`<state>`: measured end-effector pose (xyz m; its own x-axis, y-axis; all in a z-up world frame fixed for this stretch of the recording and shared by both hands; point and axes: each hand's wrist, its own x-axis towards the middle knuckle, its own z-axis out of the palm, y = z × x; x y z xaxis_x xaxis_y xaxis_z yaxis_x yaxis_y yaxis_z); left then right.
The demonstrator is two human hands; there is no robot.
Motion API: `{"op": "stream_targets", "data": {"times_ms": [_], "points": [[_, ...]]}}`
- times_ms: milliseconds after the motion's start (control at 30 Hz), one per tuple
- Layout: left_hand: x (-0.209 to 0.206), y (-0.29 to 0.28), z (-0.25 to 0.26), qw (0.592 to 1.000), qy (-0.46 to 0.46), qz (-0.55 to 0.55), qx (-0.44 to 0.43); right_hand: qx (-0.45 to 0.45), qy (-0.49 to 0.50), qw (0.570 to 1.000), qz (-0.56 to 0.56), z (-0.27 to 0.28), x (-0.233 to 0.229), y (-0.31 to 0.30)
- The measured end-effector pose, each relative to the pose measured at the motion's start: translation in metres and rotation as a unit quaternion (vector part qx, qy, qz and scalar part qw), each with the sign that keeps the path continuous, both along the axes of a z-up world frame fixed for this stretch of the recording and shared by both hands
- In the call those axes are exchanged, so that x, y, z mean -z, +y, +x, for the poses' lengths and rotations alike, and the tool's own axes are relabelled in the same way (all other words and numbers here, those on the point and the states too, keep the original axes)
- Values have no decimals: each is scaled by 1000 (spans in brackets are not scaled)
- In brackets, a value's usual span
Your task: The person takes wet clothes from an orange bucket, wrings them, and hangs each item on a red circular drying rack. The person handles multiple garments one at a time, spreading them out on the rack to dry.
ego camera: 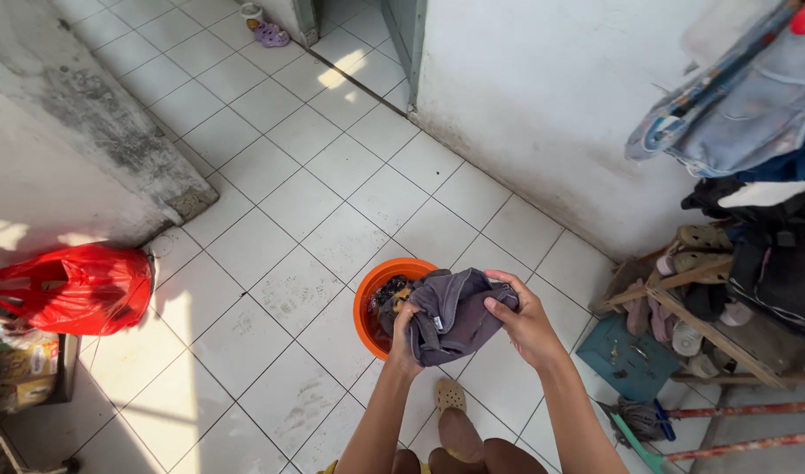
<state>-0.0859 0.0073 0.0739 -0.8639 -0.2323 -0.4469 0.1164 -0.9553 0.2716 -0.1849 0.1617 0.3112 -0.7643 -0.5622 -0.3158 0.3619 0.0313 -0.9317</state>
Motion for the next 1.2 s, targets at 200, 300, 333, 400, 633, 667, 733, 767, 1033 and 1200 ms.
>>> {"op": "stream_targets", "data": {"times_ms": [200, 300, 333, 400, 633, 667, 733, 767, 1033, 1200], "points": [[-184, 81, 59, 965, -27, 240, 102, 229, 169, 953, 107, 55, -34, 112], [-182, 127, 70, 928, -277, 135, 211, 269, 179, 917, 232, 82, -49, 158], [-211, 146, 72, 924, -278, 125, 231, 291, 176, 911, 232, 87, -48, 178], [-270, 184, 74, 847, -298, -340, 279, 231, 236, 897, 295, 96, -45, 216], [-304, 320, -14, 565, 256, -681, 389, 226, 279, 868, 343, 111, -88, 339], [-308, 344, -24, 505, 269, -716, 400, 223, 320, 840, 377, 111, -87, 366], [-302, 389, -39, 438, 292, -744, 411, 229, 356, 805, 417, 118, -87, 418], [-292, 412, -45, 419, 337, -805, 252, 202, 342, 787, 473, 124, -89, 443], [-345, 529, -58, 514, 407, -744, -130, 310, 468, 652, 510, 143, -107, 540], [-356, 564, -75, 458, 453, -755, -118, 308, 154, 937, 59, 136, -145, 564]]}}
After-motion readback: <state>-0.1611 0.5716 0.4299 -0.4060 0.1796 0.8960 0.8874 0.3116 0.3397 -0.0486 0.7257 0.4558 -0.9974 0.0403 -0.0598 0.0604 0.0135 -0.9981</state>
